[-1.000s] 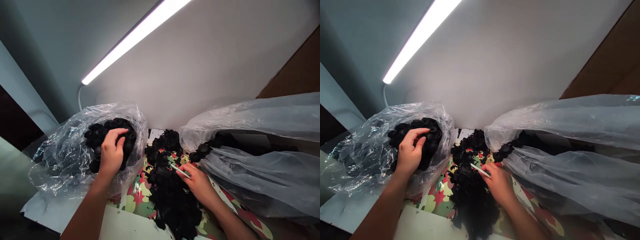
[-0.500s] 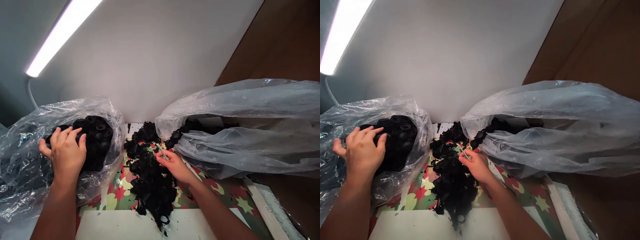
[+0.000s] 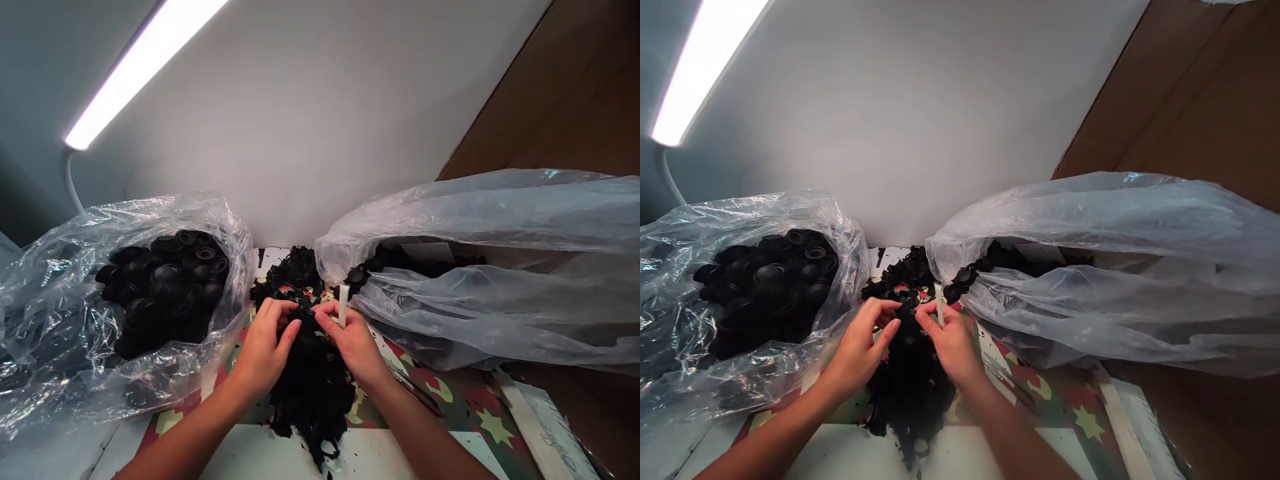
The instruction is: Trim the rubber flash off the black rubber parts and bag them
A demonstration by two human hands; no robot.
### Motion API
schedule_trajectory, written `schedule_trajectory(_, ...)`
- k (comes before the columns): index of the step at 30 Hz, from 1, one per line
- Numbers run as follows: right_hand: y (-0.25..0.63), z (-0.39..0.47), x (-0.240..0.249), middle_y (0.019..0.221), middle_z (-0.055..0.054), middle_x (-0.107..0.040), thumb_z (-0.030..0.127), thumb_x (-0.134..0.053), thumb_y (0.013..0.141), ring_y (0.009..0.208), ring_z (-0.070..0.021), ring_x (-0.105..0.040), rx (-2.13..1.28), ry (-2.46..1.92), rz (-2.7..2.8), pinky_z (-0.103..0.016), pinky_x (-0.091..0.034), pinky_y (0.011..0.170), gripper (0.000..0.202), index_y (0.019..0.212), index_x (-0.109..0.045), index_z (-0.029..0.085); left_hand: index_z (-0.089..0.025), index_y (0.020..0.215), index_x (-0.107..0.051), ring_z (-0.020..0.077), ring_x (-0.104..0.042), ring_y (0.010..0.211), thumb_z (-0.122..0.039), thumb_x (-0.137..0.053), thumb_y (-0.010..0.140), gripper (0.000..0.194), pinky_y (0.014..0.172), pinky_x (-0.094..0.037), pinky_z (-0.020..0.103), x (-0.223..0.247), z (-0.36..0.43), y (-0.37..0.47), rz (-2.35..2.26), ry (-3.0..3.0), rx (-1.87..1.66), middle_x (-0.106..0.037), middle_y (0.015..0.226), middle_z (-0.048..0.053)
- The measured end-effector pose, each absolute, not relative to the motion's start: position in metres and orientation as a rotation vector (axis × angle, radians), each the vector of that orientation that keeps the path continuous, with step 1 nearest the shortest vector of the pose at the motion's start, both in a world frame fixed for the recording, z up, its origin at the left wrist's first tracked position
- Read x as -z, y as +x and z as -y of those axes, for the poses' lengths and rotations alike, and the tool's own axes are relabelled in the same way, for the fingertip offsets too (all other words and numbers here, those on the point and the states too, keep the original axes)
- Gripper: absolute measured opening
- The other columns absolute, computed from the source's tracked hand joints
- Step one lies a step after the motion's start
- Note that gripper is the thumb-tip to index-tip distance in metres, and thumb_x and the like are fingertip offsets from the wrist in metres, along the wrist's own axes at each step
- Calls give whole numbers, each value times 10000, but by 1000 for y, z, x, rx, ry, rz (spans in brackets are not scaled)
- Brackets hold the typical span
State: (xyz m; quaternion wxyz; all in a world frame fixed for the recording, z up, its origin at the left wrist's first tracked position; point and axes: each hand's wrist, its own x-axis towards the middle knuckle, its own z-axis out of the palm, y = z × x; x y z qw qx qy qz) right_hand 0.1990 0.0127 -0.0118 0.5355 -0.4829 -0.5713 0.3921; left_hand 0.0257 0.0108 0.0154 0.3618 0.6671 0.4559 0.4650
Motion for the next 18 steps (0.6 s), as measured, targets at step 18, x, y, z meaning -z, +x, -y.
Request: schedule_trajectory(18,198,10,-5,621,-9,-611,653,-249,1013,568,-166,-581,-803,-1054,1173,-306,-491,605,645,878,-717,230,-257,1131,-753,244,-680,1013,-304,-849,734,411,859,-531,293,-28,-24,3,-883,1288,-1166,-759,1084,59)
